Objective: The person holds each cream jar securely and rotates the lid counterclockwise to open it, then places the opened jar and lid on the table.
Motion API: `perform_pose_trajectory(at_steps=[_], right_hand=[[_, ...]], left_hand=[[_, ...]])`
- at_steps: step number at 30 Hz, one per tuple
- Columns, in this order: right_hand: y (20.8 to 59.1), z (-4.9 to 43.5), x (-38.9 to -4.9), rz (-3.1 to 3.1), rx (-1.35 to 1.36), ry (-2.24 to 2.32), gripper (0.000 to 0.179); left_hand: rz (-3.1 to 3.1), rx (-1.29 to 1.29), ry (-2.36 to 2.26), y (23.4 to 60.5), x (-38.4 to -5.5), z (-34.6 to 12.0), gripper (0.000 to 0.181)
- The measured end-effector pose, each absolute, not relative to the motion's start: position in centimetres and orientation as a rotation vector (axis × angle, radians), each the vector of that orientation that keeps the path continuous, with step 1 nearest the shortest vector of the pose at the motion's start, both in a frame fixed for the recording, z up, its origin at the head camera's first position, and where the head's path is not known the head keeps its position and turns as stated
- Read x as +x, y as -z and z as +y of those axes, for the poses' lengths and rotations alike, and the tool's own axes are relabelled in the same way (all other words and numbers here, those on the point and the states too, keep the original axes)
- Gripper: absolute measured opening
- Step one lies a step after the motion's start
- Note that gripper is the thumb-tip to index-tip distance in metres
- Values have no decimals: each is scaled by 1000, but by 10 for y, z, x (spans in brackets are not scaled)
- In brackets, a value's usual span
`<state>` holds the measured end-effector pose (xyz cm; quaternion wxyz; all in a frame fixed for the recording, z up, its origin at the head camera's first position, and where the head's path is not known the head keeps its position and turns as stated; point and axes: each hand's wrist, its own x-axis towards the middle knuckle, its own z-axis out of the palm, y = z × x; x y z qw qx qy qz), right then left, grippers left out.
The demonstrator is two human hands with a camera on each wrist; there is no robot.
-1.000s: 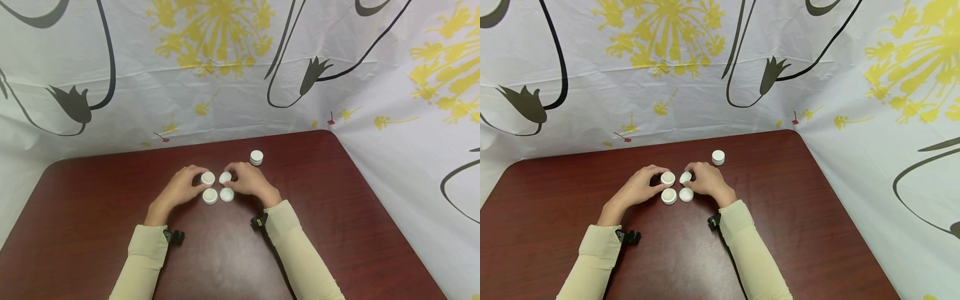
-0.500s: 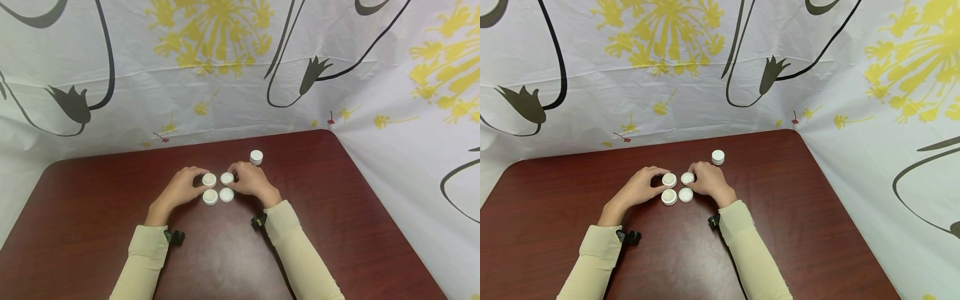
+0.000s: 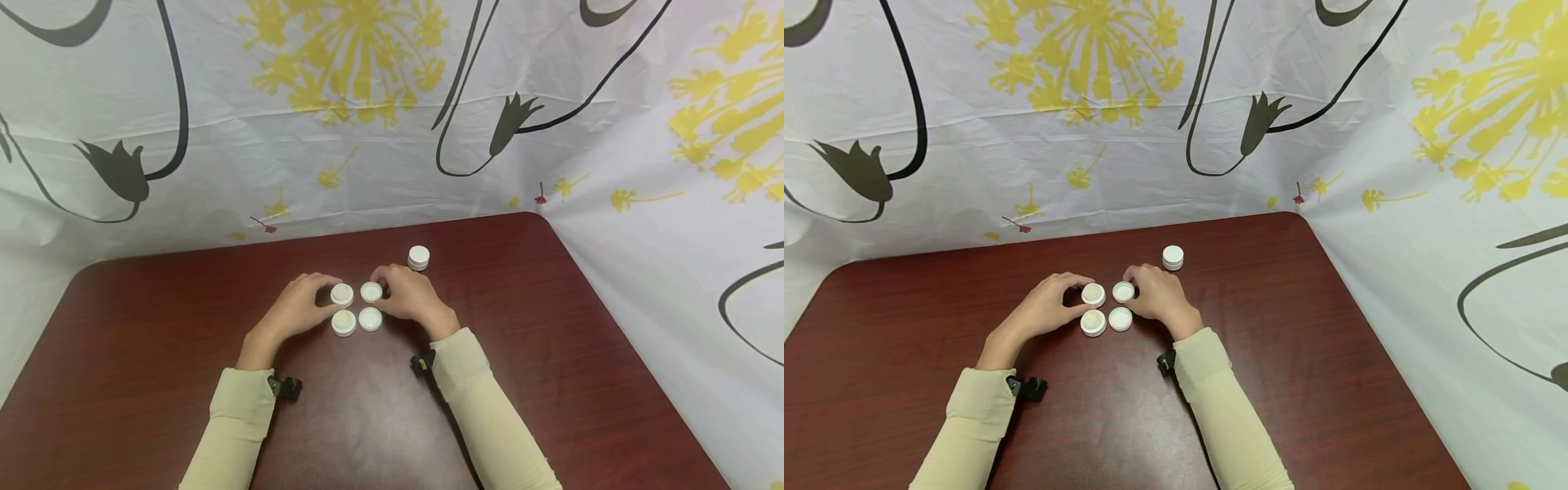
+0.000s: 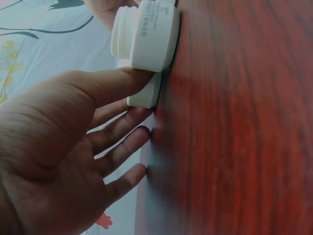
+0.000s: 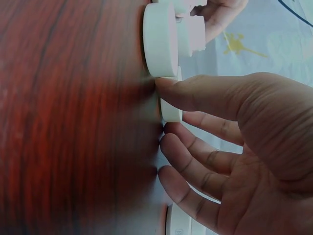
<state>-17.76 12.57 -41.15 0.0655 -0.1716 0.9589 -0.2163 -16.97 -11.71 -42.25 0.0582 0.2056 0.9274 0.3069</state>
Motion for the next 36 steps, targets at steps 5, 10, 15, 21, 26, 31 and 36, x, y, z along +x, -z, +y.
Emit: perform_pose_trajectory(at_steps=[5,10,15,21,26,31,36], right_hand=[[409,126,-176,2879,-522,639,39],[406,127,-174,2862,-525,619,47],[403,129,-175,2856,-530,646,48],[399,130,-178,2878,-493,757,39],[396,135,-180,2993,-431,814,31],[396,144,-183,3123,-353,805,29],[397,155,-186,3237,-319,757,29]], left_hand=[[2822,638,-924,424,-170,-118,49],[2814,634,-915,424,-170,-120,50],[2803,656,-906,423,-170,-121,50],[2765,621,-979,421,-170,-121,52],[2757,581,-1072,418,-171,-120,58],[2793,590,-1112,418,-172,-119,54],[2824,604,-1116,419,-173,-118,51]])
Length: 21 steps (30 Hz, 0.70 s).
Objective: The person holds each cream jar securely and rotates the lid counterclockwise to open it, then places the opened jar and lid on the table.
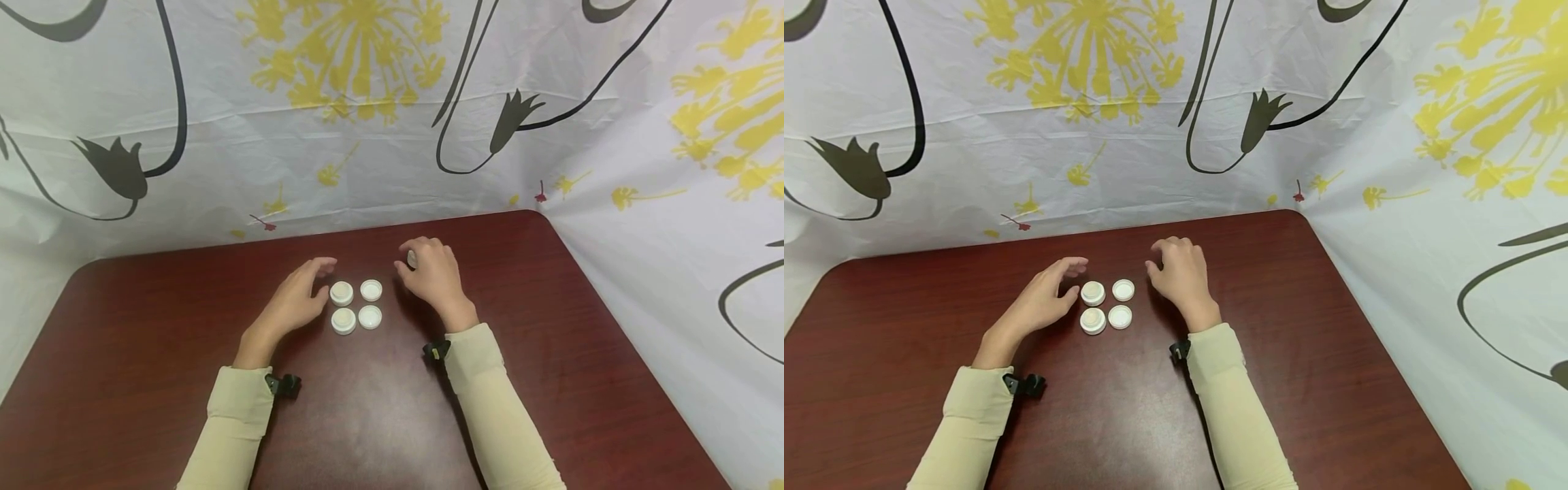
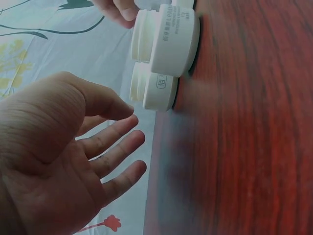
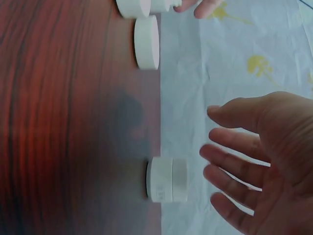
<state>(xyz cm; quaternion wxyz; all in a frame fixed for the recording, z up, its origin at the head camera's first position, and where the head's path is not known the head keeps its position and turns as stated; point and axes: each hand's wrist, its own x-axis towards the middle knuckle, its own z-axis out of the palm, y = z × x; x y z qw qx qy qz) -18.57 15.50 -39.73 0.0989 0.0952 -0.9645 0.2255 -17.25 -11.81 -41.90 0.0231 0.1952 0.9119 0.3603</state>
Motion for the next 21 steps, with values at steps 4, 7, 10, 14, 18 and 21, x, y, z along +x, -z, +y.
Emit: perform_pose_trajectory(at_steps=[4,7,10,14,18,21], right_hand=[[399,162,-186,-2825,241,-666,31],[400,166,-187,-2817,214,-677,34],[402,169,-187,-2823,201,-670,36],[403,171,-188,-2844,200,-653,37],[403,171,-187,-2879,189,-672,39],[404,171,-187,-2908,154,-699,41]], left_hand=[[2827,610,-1107,420,-173,-118,52],[2825,611,-1106,420,-174,-118,52],[2826,610,-1111,420,-174,-117,51],[2824,593,-1104,419,-174,-117,49],[2813,572,-1102,418,-173,-115,47],[2812,575,-1105,418,-173,-115,46]])
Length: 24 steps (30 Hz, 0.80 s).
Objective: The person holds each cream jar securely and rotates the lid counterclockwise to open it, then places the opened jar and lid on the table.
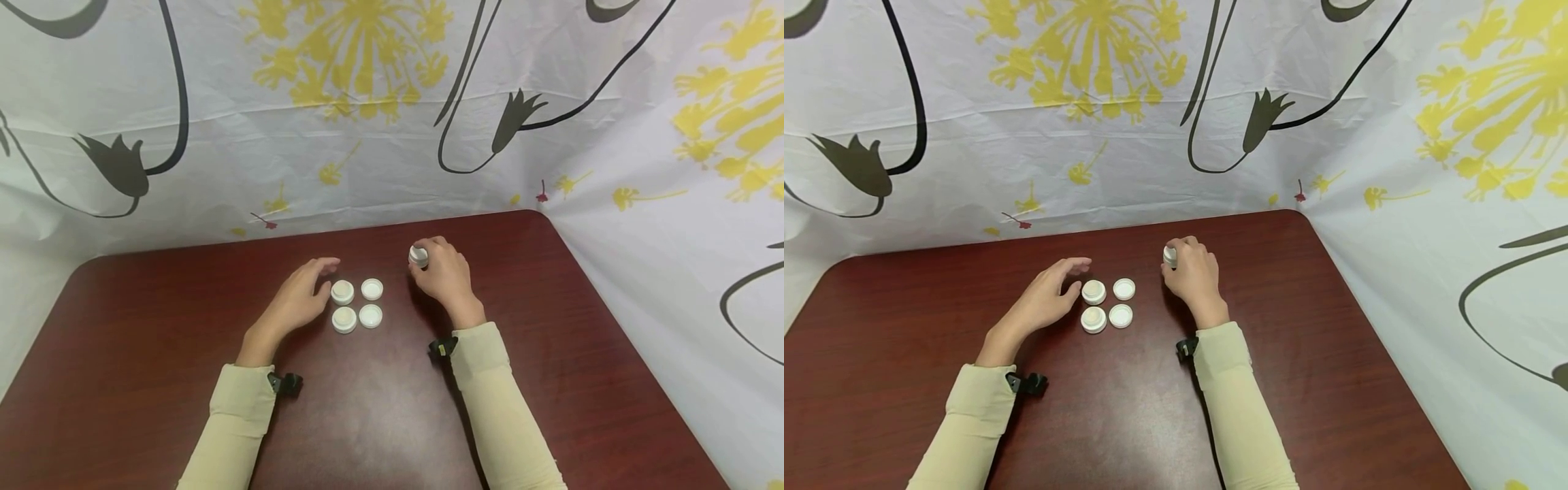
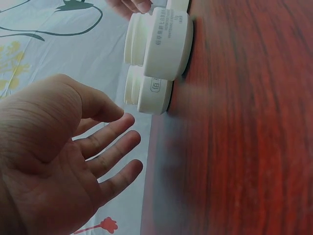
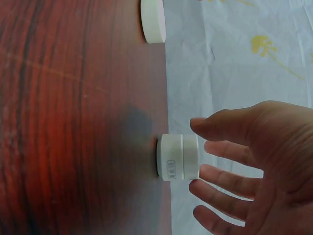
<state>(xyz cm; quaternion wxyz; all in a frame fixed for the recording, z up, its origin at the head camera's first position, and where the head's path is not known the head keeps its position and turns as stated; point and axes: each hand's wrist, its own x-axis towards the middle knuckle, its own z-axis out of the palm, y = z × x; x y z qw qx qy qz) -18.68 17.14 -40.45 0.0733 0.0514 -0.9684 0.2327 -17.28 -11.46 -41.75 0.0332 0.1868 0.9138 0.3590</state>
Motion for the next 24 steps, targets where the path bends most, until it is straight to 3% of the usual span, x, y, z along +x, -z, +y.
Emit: perform_pose_trajectory(at_steps=[24], right_hand=[[421,170,-193,-2869,-34,-744,40]], left_hand=[[2826,537,-1120,421,-182,-104,48]])
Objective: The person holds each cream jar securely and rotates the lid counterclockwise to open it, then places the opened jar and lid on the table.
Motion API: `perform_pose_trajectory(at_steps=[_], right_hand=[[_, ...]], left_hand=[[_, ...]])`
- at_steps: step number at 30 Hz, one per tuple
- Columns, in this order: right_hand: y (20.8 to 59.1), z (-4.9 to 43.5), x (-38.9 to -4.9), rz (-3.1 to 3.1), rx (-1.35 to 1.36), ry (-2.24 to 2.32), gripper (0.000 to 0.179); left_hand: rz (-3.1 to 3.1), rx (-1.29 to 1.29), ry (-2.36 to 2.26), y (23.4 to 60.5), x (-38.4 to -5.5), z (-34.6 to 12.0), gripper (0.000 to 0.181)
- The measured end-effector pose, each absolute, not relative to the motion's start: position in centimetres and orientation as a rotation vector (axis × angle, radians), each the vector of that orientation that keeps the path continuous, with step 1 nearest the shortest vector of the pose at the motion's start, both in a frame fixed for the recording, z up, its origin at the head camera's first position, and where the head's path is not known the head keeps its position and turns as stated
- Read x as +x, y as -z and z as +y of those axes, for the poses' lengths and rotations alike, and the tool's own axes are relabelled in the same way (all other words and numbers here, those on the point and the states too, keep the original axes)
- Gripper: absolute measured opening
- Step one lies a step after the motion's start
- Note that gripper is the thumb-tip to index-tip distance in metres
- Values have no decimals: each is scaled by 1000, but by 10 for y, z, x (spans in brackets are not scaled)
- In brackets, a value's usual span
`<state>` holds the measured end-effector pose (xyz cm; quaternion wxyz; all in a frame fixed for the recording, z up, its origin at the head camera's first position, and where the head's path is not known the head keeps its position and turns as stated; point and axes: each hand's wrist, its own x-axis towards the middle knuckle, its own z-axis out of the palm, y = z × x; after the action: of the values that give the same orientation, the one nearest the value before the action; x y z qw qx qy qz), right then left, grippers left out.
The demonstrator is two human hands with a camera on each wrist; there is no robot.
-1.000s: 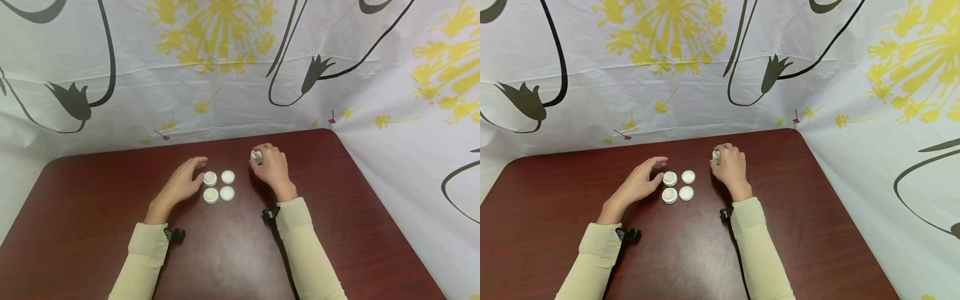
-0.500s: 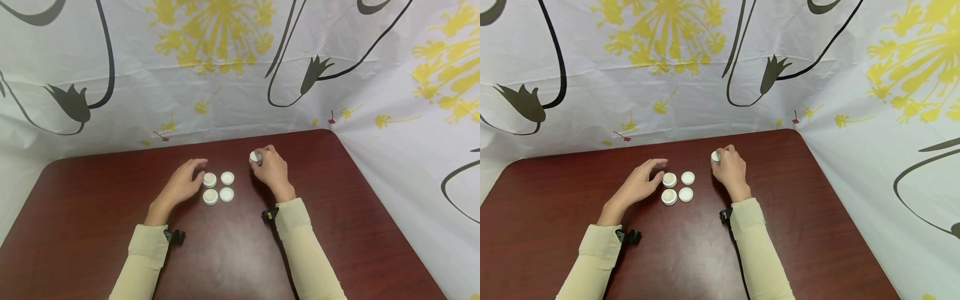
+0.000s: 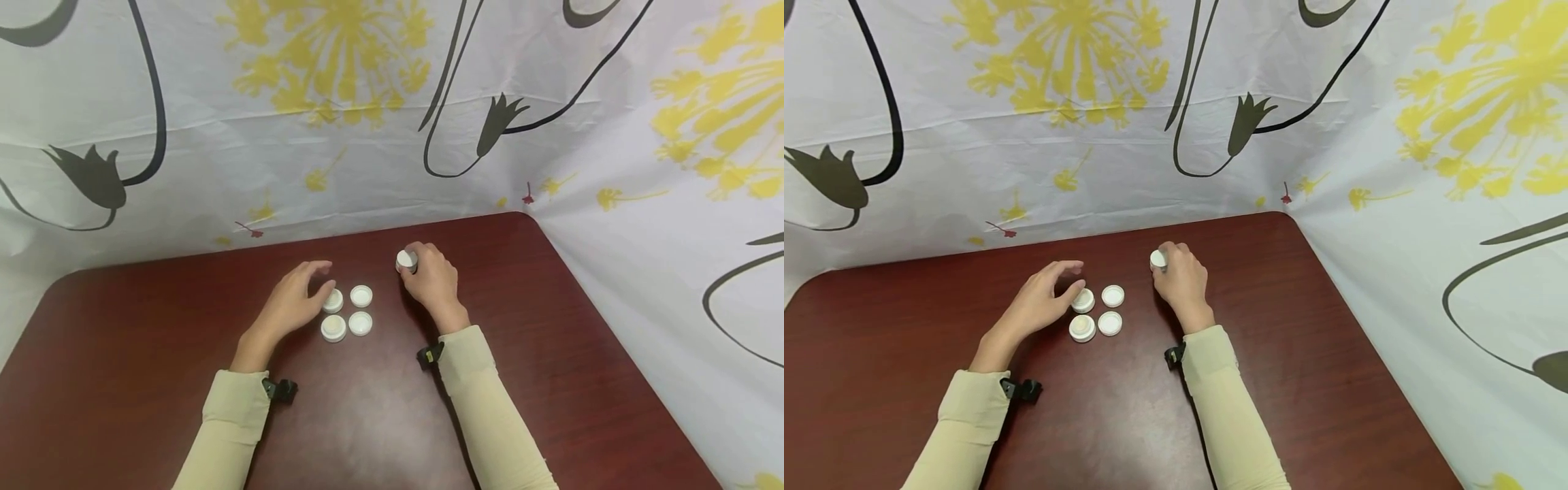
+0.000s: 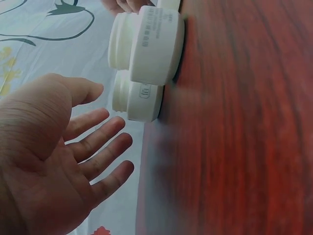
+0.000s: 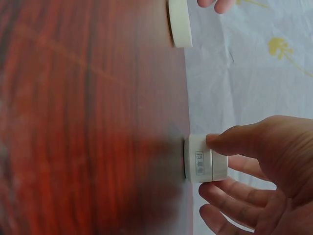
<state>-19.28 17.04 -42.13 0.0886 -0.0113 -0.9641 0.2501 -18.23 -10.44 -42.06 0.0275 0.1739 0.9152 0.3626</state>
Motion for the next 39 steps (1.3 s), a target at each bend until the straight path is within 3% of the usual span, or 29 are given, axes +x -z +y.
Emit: perform_pose_trajectory(at_steps=[7,21,28,39], right_hand=[[422,168,-194,-2896,-37,-752,54],[420,170,-194,-2882,-21,-879,49],[416,163,-195,-2849,116,-1075,53],[413,157,-196,-2753,259,-1197,41]], left_hand=[[2829,549,-1127,424,-186,-103,50],[2802,597,-1105,422,-199,-77,52],[2804,639,-1064,419,-203,-67,57],[2807,682,-1038,418,-209,-58,63]])
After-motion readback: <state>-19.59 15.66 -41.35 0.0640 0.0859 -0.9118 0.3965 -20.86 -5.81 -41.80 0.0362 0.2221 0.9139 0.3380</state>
